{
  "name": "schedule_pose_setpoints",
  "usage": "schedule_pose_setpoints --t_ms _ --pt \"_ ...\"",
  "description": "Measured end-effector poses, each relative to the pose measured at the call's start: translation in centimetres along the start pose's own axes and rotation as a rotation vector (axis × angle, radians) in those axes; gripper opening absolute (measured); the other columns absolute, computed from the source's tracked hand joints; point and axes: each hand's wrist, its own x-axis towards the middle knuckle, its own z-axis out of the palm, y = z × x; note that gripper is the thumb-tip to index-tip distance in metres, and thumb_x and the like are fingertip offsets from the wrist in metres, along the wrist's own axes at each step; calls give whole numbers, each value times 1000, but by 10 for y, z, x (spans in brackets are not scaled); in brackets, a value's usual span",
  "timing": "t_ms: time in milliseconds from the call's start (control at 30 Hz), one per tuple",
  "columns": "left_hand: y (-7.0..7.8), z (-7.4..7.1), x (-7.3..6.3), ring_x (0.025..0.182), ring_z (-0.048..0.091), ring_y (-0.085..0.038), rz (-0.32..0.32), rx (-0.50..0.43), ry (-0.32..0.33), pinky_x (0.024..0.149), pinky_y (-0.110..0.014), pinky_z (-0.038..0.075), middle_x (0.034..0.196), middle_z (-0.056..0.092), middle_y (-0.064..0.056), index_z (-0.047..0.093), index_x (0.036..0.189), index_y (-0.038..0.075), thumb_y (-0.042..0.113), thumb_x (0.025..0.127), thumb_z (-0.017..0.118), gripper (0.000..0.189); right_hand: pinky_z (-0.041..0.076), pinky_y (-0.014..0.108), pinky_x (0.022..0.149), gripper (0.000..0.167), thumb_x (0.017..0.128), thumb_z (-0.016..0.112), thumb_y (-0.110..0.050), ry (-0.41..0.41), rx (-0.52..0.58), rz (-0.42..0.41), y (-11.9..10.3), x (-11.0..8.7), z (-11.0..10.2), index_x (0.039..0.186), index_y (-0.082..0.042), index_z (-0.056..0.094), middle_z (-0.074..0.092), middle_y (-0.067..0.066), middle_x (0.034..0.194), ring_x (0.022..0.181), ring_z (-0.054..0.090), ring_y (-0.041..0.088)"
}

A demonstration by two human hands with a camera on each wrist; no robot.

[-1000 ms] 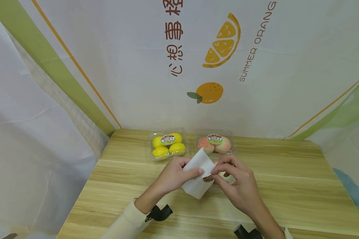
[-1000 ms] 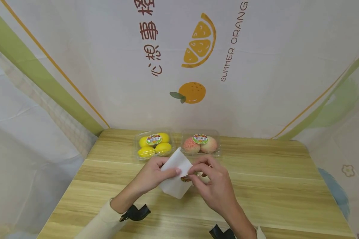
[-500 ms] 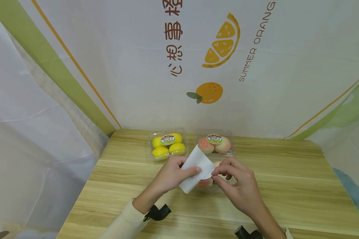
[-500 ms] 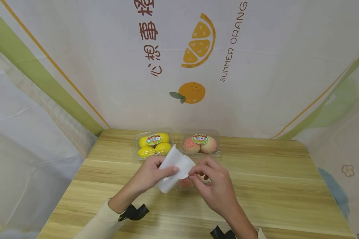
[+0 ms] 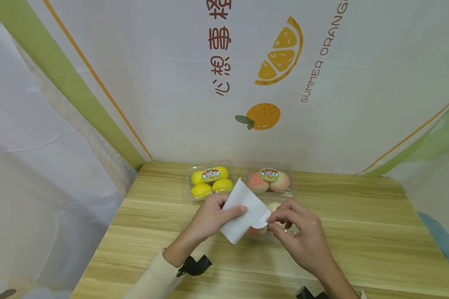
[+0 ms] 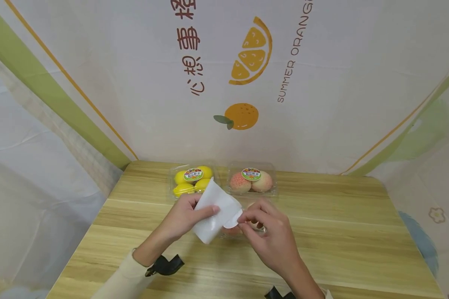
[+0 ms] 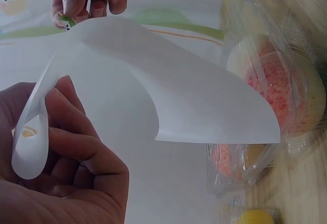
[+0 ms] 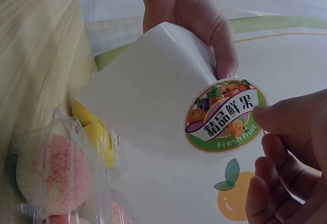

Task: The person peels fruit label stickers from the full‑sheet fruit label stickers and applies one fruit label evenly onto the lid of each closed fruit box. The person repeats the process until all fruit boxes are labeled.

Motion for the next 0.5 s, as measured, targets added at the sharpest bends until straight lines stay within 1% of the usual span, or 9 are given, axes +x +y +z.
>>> schedule_pose_setpoints --t_ms 133,333,500 --pt "-1 -3 0 78 76 -21 -12 0 18 67 -36 65 97 79 -13 77 104 -7 18 101 78 25 49 24 68 38 81 89 14 10 6 -12 -1 -1 -1 96 -20 79 67 -7 93 79 60 11" --pt "-2 -6 -1 80 77 -23 -5 -21 33 69 -39 66 100 79 -15 77 106 -10 15 101 78 25 48 26 67 40 80 88 15 24 6 -36 -3 -3 -3 96 -20 79 67 -7 92 79 60 10" --pt "-4 -8 -2 82 78 -24 -1 -40 36 70 -41 66 102 79 -17 76 106 -12 12 102 76 25 48 25 67 40 79 88 15 24 -4 -36 -3 -5 -5 96 -21 79 67 -7 92 80 60 10"
